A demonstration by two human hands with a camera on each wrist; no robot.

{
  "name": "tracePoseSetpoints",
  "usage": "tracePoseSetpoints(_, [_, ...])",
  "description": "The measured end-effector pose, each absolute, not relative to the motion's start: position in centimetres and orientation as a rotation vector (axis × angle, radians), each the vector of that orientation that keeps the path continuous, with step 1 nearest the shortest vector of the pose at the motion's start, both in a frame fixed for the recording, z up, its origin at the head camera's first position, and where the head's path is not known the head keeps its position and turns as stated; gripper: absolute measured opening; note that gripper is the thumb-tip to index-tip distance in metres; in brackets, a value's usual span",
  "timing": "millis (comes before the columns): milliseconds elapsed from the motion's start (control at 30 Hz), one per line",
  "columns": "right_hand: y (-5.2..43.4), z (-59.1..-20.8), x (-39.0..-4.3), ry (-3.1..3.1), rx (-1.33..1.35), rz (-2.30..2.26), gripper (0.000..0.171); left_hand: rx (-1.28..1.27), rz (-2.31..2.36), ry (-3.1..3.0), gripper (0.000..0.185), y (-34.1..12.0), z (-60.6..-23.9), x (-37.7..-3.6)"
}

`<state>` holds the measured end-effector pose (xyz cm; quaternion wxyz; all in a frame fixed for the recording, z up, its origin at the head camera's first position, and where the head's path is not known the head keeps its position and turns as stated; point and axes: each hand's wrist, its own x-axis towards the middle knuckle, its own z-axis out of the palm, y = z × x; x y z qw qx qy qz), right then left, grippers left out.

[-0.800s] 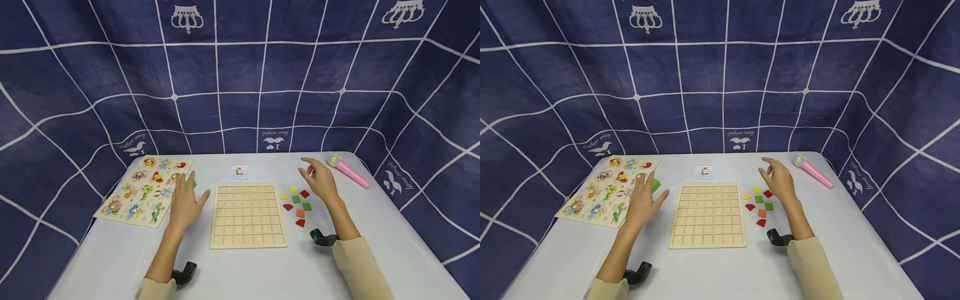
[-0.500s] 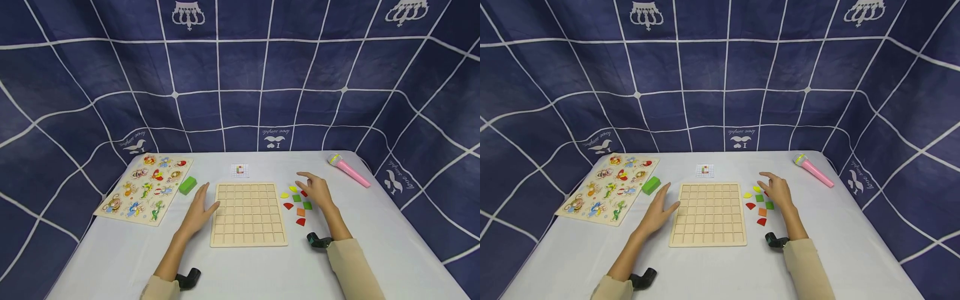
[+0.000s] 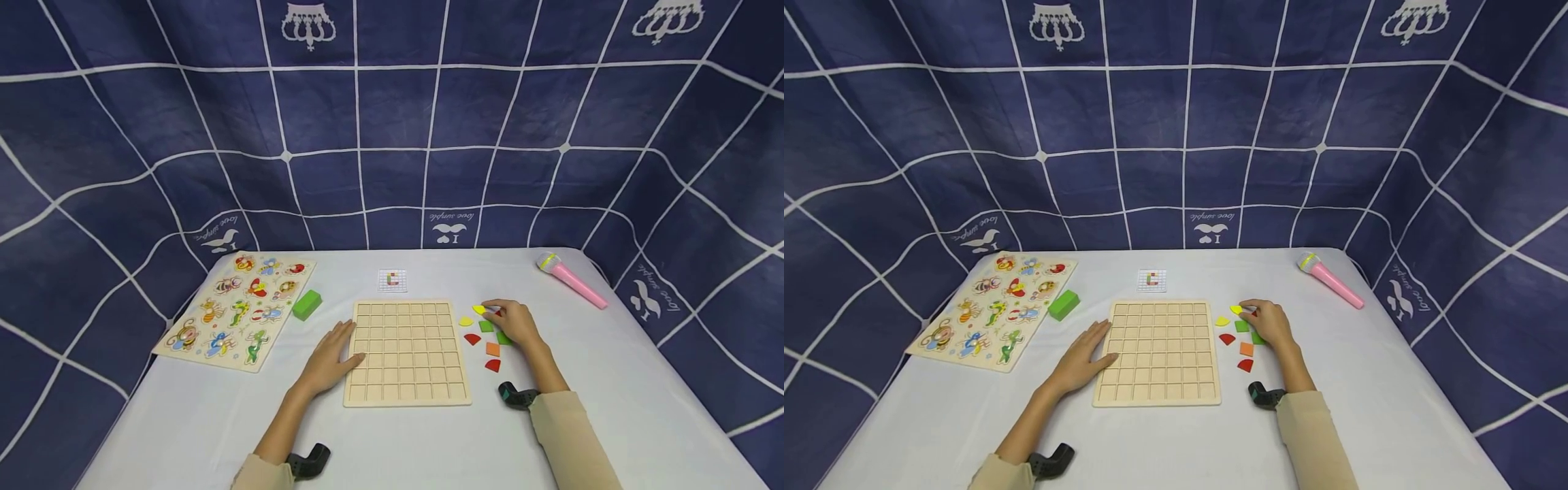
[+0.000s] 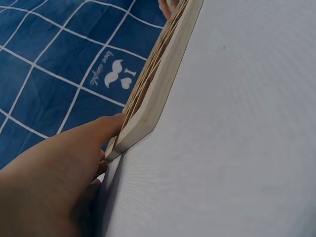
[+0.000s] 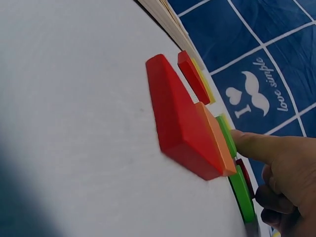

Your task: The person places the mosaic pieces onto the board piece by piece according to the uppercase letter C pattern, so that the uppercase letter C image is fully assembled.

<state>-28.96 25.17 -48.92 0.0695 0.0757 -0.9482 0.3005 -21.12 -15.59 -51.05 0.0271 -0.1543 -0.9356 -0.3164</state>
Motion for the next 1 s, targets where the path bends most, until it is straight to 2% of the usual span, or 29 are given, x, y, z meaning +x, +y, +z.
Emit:
tracePoseSetpoints(167, [25.1,-48.9,-29.6,-2.874,0.176,0.88,0.027,-0.476,-0.984,-2.892,0.073,-15.6,-51.0,-20.9])
tracePoseSetpoints(433, [24.6,-48.7,-30.0,-2.872,0.039,0.768,0.035,-0.49,-0.967,-2.877,0.071,-15.6,-50.8,-20.9])
tracePoseSetpoints(700, [23.7,-48.6,-29.3,-2.857,0.143,0.766,0.036,-0.484,-0.951,-2.848,0.071,-15.9,-50.6,-21.1])
tracePoseSetpoints(1000, [24.6,-48.8,-30.4,-2.856,0.22,0.835,0.035,-0.465,-0.971,-2.887,0.07,-15.7,-51.0,-21.1])
